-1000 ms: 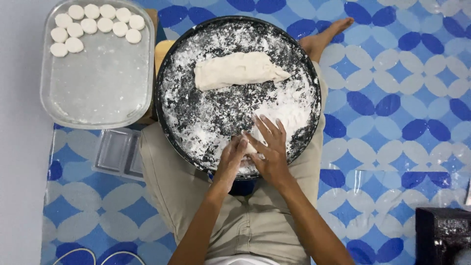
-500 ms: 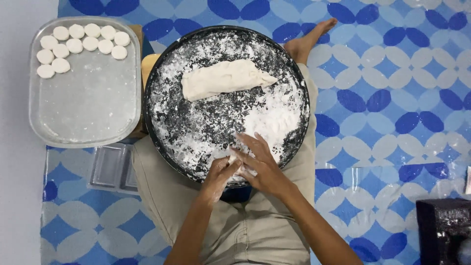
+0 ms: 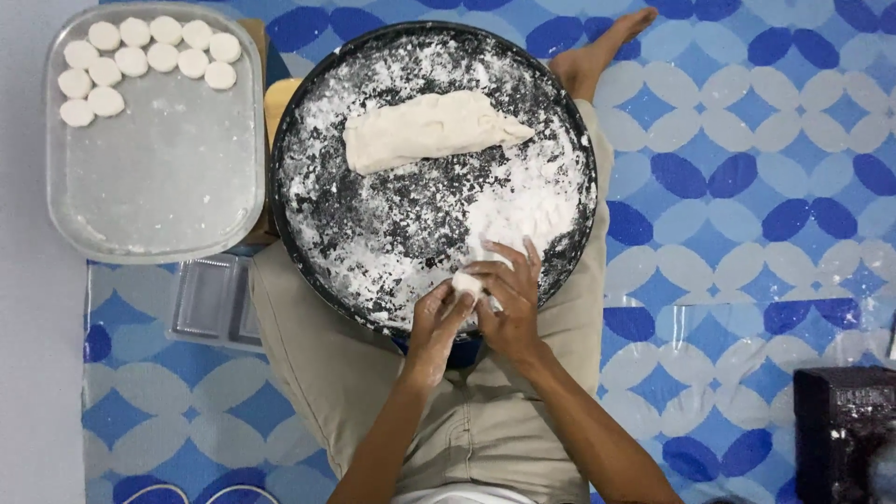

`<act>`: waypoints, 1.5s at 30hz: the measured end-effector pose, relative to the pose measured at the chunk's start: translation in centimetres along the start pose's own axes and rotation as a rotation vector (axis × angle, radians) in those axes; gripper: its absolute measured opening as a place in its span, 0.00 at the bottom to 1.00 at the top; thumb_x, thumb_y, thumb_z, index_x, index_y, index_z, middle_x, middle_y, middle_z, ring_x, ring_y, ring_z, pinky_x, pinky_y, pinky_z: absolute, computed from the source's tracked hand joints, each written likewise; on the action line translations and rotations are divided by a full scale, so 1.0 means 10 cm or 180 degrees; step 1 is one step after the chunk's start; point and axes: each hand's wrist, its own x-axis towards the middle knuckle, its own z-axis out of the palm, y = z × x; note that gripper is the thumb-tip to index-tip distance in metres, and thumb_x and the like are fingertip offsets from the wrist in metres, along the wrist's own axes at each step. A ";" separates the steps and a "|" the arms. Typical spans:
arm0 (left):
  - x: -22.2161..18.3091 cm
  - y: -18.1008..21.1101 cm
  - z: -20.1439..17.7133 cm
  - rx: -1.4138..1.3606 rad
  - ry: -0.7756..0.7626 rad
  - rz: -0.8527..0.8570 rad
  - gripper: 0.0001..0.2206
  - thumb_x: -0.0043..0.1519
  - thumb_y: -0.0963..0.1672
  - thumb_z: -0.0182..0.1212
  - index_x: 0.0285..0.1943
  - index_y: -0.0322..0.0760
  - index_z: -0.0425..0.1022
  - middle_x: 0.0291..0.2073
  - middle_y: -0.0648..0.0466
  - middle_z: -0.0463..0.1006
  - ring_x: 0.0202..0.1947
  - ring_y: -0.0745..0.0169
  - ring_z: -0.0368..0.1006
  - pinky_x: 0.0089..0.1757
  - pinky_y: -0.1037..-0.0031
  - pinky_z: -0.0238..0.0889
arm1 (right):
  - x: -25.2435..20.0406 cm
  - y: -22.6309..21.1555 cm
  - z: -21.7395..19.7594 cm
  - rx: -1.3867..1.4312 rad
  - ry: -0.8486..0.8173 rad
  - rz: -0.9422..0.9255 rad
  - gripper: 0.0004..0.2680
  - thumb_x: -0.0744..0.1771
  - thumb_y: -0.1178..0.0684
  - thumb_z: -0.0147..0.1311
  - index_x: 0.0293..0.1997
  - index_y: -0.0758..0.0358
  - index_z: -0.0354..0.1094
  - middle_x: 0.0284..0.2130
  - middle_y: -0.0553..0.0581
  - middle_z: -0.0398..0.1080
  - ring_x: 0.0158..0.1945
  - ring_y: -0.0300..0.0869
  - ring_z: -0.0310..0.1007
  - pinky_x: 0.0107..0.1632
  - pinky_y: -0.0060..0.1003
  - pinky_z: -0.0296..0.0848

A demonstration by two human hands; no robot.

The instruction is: Pinching off small pieces of dough and rolling them into balls on a floured tray

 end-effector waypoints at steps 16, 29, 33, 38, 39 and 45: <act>-0.02 0.25 -0.09 0.0956 0.0141 0.0894 0.12 0.72 0.42 0.49 0.38 0.29 0.75 0.25 0.43 0.78 0.30 0.58 0.77 0.39 0.65 0.70 | 0.23 -0.35 -0.25 0.0422 -0.0926 -0.0077 0.19 0.66 0.57 0.53 0.66 0.54 0.64 0.68 0.66 0.58 0.72 0.62 0.53 0.72 0.69 0.41; 0.02 -1.39 -0.93 0.1168 -0.0675 0.1017 0.23 0.74 0.52 0.36 0.62 0.27 0.64 0.53 0.38 0.71 0.55 0.48 0.68 0.59 0.48 0.54 | 0.21 -0.26 -0.08 0.0390 -0.0461 -0.0330 0.14 0.69 0.45 0.53 0.59 0.55 0.71 0.57 0.59 0.73 0.66 0.58 0.65 0.71 0.69 0.39; 0.05 -0.35 -0.43 0.0887 0.0047 0.0688 0.26 0.78 0.47 0.29 0.25 0.42 0.67 0.16 0.57 0.63 0.18 0.79 0.48 0.30 0.75 0.52 | 0.25 -0.29 -0.12 0.0464 -0.0740 -0.0289 0.17 0.67 0.50 0.55 0.65 0.51 0.64 0.60 0.61 0.69 0.69 0.62 0.59 0.72 0.71 0.33; 0.06 -0.35 -0.48 0.0992 -0.0065 0.0604 0.27 0.77 0.50 0.33 0.30 0.38 0.73 0.17 0.55 0.67 0.20 0.79 0.46 0.26 0.74 0.48 | 0.35 -0.31 -0.24 0.0750 -0.1180 -0.0107 0.16 0.69 0.52 0.43 0.66 0.48 0.63 0.65 0.62 0.63 0.71 0.62 0.55 0.72 0.71 0.37; 0.06 -0.29 -0.46 0.0922 -0.0197 0.0570 0.26 0.76 0.53 0.36 0.32 0.37 0.74 0.18 0.54 0.70 0.20 0.77 0.51 0.27 0.73 0.51 | 0.38 -0.31 -0.27 0.1026 -0.1247 0.0048 0.16 0.69 0.55 0.39 0.63 0.49 0.66 0.64 0.64 0.63 0.69 0.64 0.56 0.72 0.70 0.40; -0.01 0.57 0.06 0.1042 -0.0539 0.0536 0.18 0.69 0.50 0.56 0.37 0.30 0.76 0.18 0.48 0.70 0.20 0.72 0.56 0.26 0.71 0.52 | 0.39 -0.23 -0.32 0.1428 -0.1196 0.0126 0.08 0.67 0.52 0.51 0.47 0.59 0.75 0.60 0.67 0.67 0.69 0.65 0.57 0.71 0.70 0.41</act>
